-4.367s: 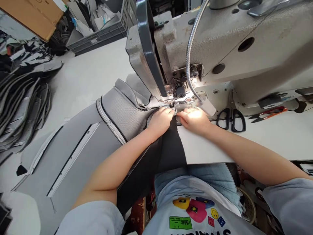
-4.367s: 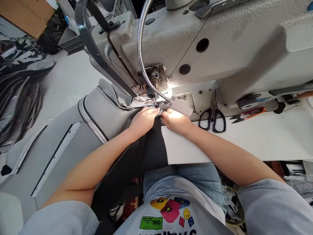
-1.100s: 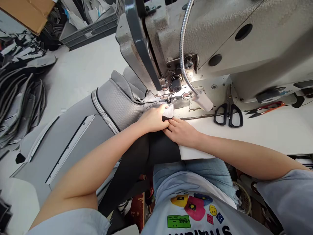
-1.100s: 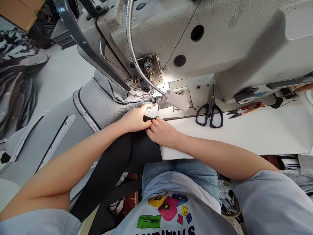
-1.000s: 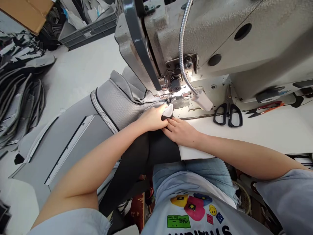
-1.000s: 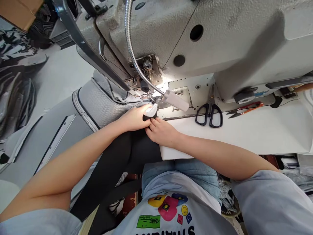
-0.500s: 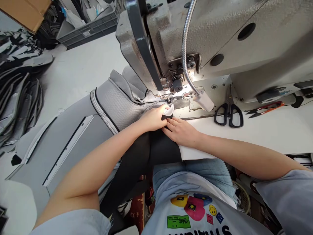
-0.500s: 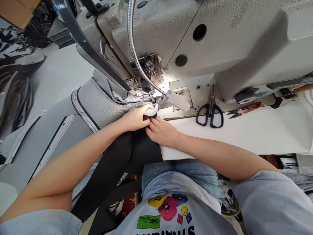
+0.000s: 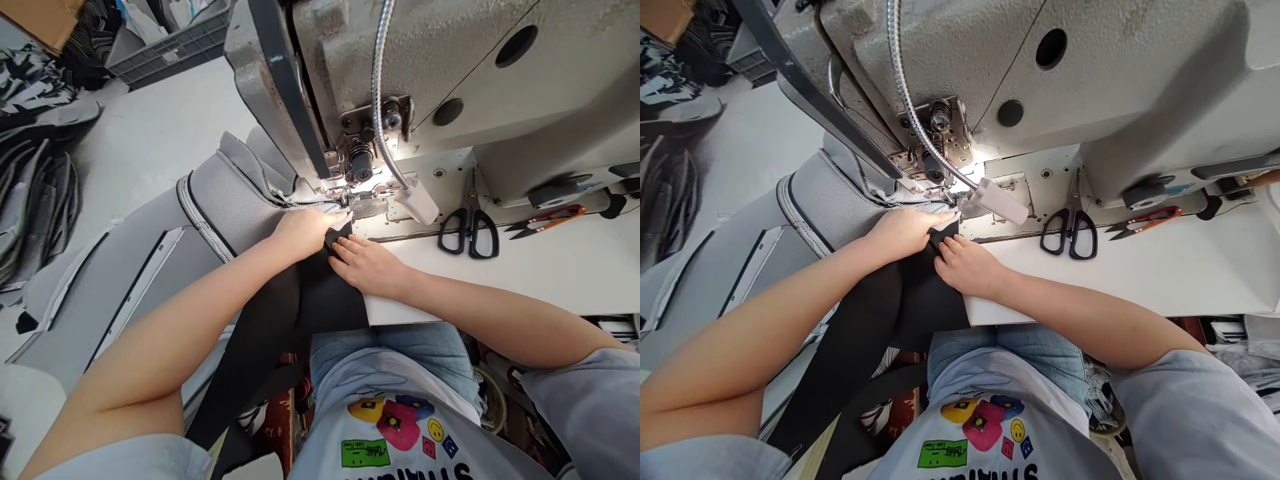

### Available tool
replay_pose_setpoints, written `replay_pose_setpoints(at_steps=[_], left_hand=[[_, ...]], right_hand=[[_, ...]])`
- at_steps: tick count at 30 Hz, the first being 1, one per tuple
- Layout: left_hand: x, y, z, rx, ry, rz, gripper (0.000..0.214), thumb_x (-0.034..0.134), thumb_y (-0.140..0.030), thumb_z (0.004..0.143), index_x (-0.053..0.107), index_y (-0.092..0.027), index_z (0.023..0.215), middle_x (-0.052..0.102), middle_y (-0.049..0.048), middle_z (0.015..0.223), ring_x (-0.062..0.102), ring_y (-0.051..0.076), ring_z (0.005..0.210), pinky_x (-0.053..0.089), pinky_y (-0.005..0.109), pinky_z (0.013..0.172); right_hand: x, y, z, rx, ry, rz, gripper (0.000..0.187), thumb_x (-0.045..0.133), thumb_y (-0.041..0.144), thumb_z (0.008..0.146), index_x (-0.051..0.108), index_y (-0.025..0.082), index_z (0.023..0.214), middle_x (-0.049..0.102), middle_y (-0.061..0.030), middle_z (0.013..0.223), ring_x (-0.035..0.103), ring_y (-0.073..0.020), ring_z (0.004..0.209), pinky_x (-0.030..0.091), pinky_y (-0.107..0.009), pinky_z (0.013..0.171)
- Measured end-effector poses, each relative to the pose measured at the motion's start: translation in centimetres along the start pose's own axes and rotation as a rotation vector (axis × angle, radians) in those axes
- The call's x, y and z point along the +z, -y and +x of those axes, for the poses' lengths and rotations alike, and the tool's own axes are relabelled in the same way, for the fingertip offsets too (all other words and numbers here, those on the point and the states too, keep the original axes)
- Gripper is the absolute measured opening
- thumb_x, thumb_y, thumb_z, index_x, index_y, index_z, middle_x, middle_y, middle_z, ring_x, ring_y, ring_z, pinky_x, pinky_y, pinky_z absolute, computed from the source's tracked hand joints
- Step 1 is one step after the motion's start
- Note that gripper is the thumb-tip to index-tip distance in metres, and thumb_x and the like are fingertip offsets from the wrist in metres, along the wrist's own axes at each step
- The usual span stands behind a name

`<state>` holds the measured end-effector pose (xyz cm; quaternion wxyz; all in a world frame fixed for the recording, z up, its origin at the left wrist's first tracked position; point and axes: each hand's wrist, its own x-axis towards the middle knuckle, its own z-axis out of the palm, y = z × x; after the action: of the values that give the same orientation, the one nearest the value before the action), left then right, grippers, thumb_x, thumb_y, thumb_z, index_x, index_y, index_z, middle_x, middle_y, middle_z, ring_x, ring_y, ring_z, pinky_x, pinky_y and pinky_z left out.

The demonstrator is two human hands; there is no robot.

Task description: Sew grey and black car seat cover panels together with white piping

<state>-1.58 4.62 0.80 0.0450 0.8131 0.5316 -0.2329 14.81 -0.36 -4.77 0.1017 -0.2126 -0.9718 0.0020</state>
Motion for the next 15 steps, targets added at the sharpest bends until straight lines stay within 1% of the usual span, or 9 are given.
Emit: replay_pose_setpoints(at_steps=[5,8,11,13,15], left_hand=[[0.1,-0.2,0.3,-0.015,-0.031,-0.009,0.065,0.045,-0.012,0.083,0.045,-0.037,0.142,0.072,0.0055,0.104,0.067,0.026,0.092,0.049,0.032,0.073],[-0.1,-0.4,0.5,-0.006,-0.043,-0.019,0.056,0.042,-0.017,0.087,0.050,-0.036,0.139,0.071,0.0058,0.104,0.067,0.027,0.094,0.049,0.033,0.073],[-0.5,-1.1,0.2,0.018,-0.058,0.023,0.052,0.040,-0.019,0.088,0.051,-0.032,0.137,0.070,0.0076,0.104,0.066,0.028,0.093,0.048,0.034,0.073],[-0.9,-1.6,-0.1,0.027,-0.047,0.053,0.051,0.040,-0.016,0.087,0.051,-0.027,0.136,0.069,0.0102,0.103,0.066,0.029,0.092,0.048,0.036,0.072],[-1.3,-2.0,-0.4,0.021,0.000,0.059,0.052,0.042,-0.014,0.084,0.050,-0.024,0.135,0.069,0.0120,0.102,0.066,0.030,0.091,0.048,0.037,0.071]], right_hand=[[0.5,-0.6,-0.1,0.009,-0.031,0.025,0.028,0.048,0.009,0.093,0.066,0.003,0.112,0.062,-0.0252,0.124,0.061,-0.0290,0.116,0.047,-0.043,0.100],[0.9,-1.4,-0.2,0.020,-0.082,0.035,0.028,0.050,0.008,0.091,0.066,0.005,0.114,0.062,-0.0234,0.124,0.058,-0.0298,0.120,0.046,-0.045,0.102],[0.9,-1.9,-0.4,0.024,-0.116,-0.006,0.030,0.046,0.009,0.093,0.065,0.006,0.115,0.062,-0.0228,0.125,0.058,-0.0298,0.120,0.046,-0.046,0.101],[0.8,-1.8,-0.5,-0.027,-0.108,-0.033,0.031,0.045,0.012,0.093,0.064,0.005,0.117,0.061,-0.0241,0.125,0.059,-0.0302,0.118,0.044,-0.048,0.101],[0.6,-1.3,-0.7,-0.116,-0.088,-0.027,0.034,0.048,0.016,0.093,0.062,0.004,0.121,0.061,-0.0255,0.126,0.059,-0.0312,0.118,0.043,-0.050,0.102]])
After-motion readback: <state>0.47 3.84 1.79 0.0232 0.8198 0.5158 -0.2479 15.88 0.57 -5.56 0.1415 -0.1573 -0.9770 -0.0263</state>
